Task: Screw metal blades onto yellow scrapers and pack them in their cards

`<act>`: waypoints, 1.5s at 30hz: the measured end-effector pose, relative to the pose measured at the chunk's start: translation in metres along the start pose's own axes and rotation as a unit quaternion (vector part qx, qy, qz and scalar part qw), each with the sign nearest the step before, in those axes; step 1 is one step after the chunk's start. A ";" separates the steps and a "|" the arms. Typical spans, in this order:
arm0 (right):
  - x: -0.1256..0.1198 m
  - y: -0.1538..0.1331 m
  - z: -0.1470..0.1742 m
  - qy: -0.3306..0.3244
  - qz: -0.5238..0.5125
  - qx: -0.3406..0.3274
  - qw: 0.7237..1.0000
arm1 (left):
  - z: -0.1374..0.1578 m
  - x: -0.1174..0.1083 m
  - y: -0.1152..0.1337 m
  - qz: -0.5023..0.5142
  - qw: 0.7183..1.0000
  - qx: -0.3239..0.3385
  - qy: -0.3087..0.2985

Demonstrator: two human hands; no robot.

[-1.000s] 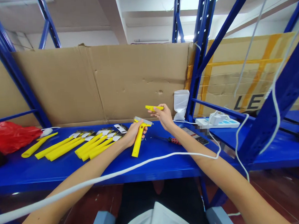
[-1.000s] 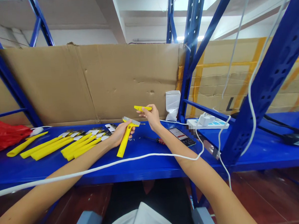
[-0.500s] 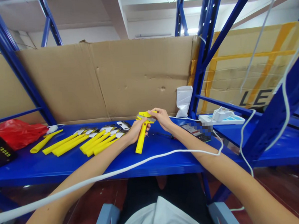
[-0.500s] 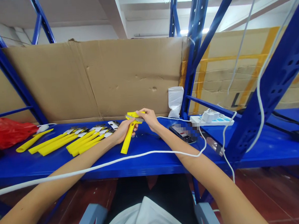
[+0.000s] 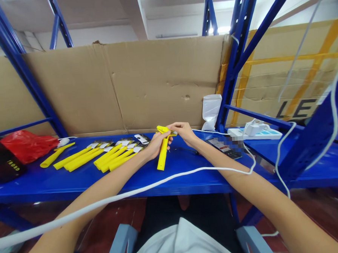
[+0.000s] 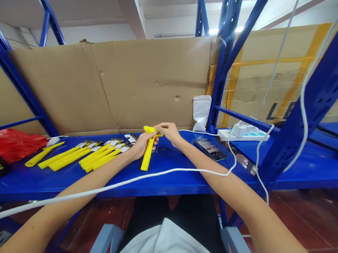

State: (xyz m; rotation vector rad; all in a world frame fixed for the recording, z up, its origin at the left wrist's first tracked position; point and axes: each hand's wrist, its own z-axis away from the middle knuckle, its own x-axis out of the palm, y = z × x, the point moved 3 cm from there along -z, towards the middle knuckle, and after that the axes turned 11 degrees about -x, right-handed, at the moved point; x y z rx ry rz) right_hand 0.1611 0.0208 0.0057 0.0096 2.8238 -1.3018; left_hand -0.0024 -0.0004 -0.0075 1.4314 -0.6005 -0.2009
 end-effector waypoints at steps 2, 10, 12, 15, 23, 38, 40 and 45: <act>0.000 0.000 0.000 -0.003 0.001 -0.001 1.000 | 0.000 0.000 0.000 0.000 1.000 0.001 0.001; -0.001 -0.001 -0.001 -0.006 0.001 -0.006 1.000 | 0.000 0.001 0.000 0.010 1.000 -0.004 -0.002; -0.001 -0.001 -0.001 -0.005 -0.004 -0.006 1.000 | 0.000 0.001 0.000 0.012 1.000 -0.006 -0.003; -0.001 -0.001 -0.002 -0.010 -0.020 0.002 1.000 | 0.000 0.001 -0.001 0.009 1.000 0.000 -0.007; 0.000 -0.009 -0.002 -0.039 -0.087 0.026 0.995 | 0.003 0.003 0.002 0.016 0.998 0.027 -0.047; -0.002 -0.030 -0.004 -0.035 -0.150 0.038 0.987 | 0.009 0.008 0.015 0.002 0.994 0.072 -0.078; -0.002 -0.032 -0.003 -0.036 -0.150 0.037 0.987 | 0.009 0.007 0.017 -0.023 0.993 0.080 -0.080; -0.003 -0.038 -0.004 -0.053 -0.140 0.031 0.988 | 0.007 0.003 0.020 -0.083 0.990 0.093 -0.062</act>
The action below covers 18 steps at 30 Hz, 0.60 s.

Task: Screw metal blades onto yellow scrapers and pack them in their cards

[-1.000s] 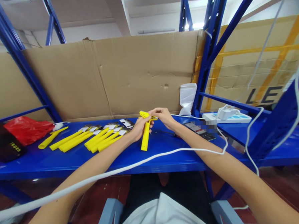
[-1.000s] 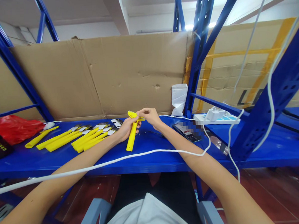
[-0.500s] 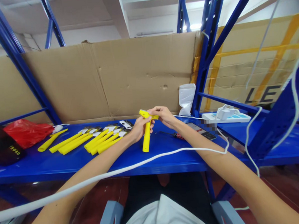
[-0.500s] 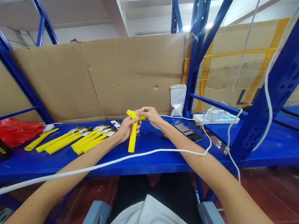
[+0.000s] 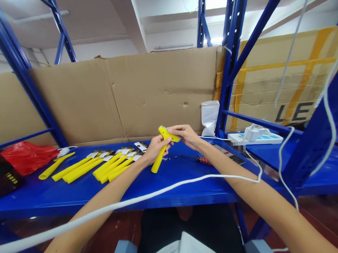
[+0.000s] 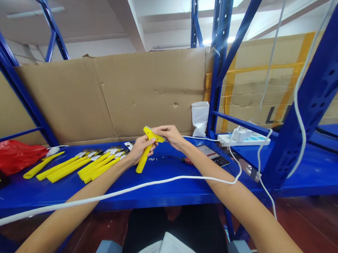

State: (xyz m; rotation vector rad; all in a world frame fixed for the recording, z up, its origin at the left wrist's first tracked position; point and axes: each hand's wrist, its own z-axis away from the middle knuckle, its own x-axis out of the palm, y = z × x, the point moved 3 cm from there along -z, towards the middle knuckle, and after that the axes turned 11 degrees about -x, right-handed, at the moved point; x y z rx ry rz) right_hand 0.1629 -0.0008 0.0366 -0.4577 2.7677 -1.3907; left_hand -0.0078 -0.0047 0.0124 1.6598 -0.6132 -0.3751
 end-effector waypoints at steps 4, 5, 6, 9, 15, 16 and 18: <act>0.000 0.000 -0.002 -0.007 0.017 -0.010 1.000 | -0.001 -0.002 -0.002 -0.023 1.000 0.001 0.016; -0.001 0.001 -0.002 -0.006 0.022 -0.015 1.000 | -0.001 -0.003 -0.002 -0.031 0.999 0.002 0.018; -0.001 0.001 -0.002 -0.003 0.026 -0.019 0.999 | -0.002 -0.004 -0.003 -0.039 0.999 0.002 0.023; -0.001 0.003 -0.003 0.006 0.033 -0.034 0.999 | -0.002 -0.005 -0.003 -0.054 0.998 -0.002 0.020; 0.001 0.004 -0.001 0.027 0.042 -0.057 0.997 | -0.001 -0.003 -0.002 -0.040 0.999 -0.010 0.020; 0.001 0.004 0.000 0.031 0.045 -0.059 0.997 | 0.000 -0.003 -0.001 -0.035 0.999 -0.011 0.025; 0.002 0.005 0.000 0.036 0.049 -0.062 0.996 | 0.000 -0.002 -0.001 -0.034 0.999 -0.013 0.031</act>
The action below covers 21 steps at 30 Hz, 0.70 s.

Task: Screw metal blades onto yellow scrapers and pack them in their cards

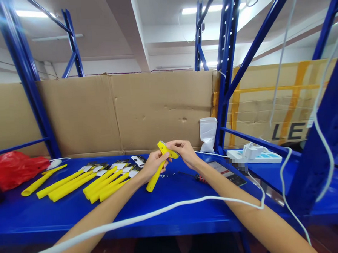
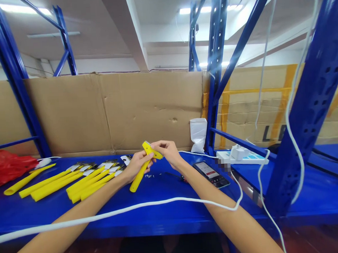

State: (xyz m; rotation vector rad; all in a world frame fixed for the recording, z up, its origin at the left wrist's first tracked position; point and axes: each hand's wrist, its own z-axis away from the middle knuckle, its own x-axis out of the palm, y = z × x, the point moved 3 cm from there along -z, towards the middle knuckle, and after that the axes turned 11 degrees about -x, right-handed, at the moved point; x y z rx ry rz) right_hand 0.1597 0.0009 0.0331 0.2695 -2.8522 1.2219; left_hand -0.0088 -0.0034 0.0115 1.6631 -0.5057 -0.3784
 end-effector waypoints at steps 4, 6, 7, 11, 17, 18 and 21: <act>0.002 0.000 0.000 0.006 0.005 -0.003 1.000 | 0.001 0.001 0.001 -0.008 1.000 -0.003 -0.002; 0.001 0.000 0.000 0.010 0.008 -0.001 1.000 | 0.001 0.001 0.001 -0.009 1.000 -0.003 -0.004; 0.001 0.000 0.000 0.011 0.009 0.000 1.000 | 0.002 0.002 0.001 -0.008 1.000 -0.002 -0.005; 0.001 0.000 -0.001 0.007 0.012 0.005 1.000 | 0.002 0.003 0.002 0.000 1.000 -0.006 -0.010; 0.002 -0.003 -0.001 -0.018 0.005 0.018 1.000 | 0.002 0.002 0.002 0.007 1.000 -0.001 -0.016; 0.001 -0.003 -0.001 -0.023 0.003 0.021 0.999 | 0.002 0.002 0.002 0.007 1.000 0.001 -0.016; -0.001 -0.002 -0.001 -0.041 -0.006 0.038 0.998 | 0.003 0.002 0.002 0.003 1.000 0.007 -0.017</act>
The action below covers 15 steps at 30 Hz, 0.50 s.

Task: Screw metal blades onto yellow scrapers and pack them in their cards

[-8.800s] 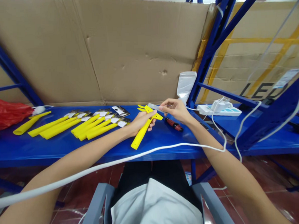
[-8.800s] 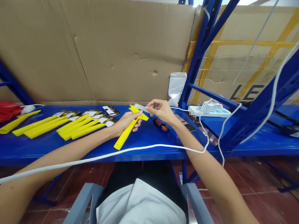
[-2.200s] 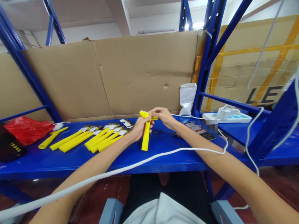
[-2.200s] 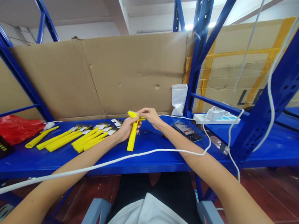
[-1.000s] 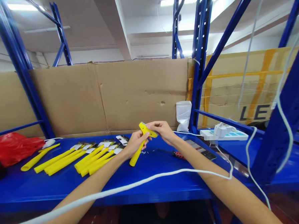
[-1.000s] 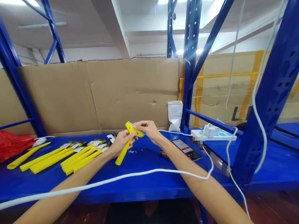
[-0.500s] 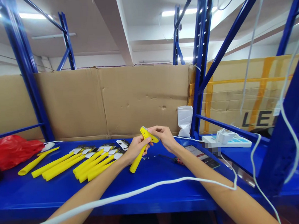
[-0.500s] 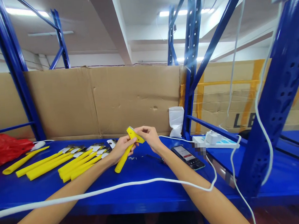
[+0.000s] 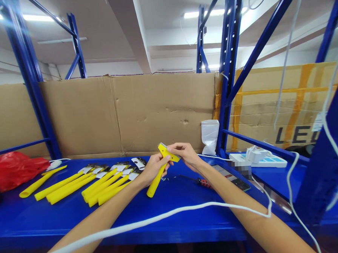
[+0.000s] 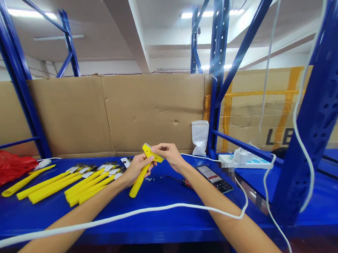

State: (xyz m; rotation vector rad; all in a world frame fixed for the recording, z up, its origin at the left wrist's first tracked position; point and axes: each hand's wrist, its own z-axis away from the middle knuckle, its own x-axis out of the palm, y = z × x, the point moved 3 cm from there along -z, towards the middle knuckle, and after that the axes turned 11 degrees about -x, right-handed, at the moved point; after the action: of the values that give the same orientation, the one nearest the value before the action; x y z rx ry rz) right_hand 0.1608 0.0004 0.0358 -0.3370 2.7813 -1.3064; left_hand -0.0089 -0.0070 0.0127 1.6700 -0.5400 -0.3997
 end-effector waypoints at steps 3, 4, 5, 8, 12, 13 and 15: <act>-0.002 0.000 0.000 -0.015 -0.014 0.018 1.000 | 0.001 -0.001 0.000 -0.010 1.000 0.006 0.000; -0.002 0.000 0.000 -0.020 -0.018 0.022 0.999 | 0.001 -0.002 0.000 -0.015 1.000 0.008 -0.001; -0.002 0.000 0.000 -0.024 -0.021 0.025 0.999 | 0.001 -0.003 0.000 -0.020 1.000 0.009 -0.002; -0.001 0.000 0.000 -0.034 -0.021 0.026 0.999 | 0.001 -0.004 0.000 -0.033 0.999 0.015 -0.003; 0.000 -0.001 -0.001 -0.021 0.000 -0.010 1.000 | 0.000 -0.004 0.000 -0.044 0.999 0.018 -0.002; 0.000 -0.002 -0.001 -0.016 0.007 -0.023 1.000 | 0.000 -0.004 0.001 -0.049 0.999 0.017 -0.001; -0.001 -0.003 -0.001 -0.006 0.023 -0.045 0.999 | -0.001 -0.004 0.001 -0.064 0.998 0.013 0.005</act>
State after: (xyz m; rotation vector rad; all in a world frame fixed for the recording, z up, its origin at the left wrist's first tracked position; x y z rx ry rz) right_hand 0.1623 -0.0005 0.0383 -0.2834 2.8260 -1.1687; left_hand -0.0120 -0.0045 0.0139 1.7363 -0.4347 -0.4796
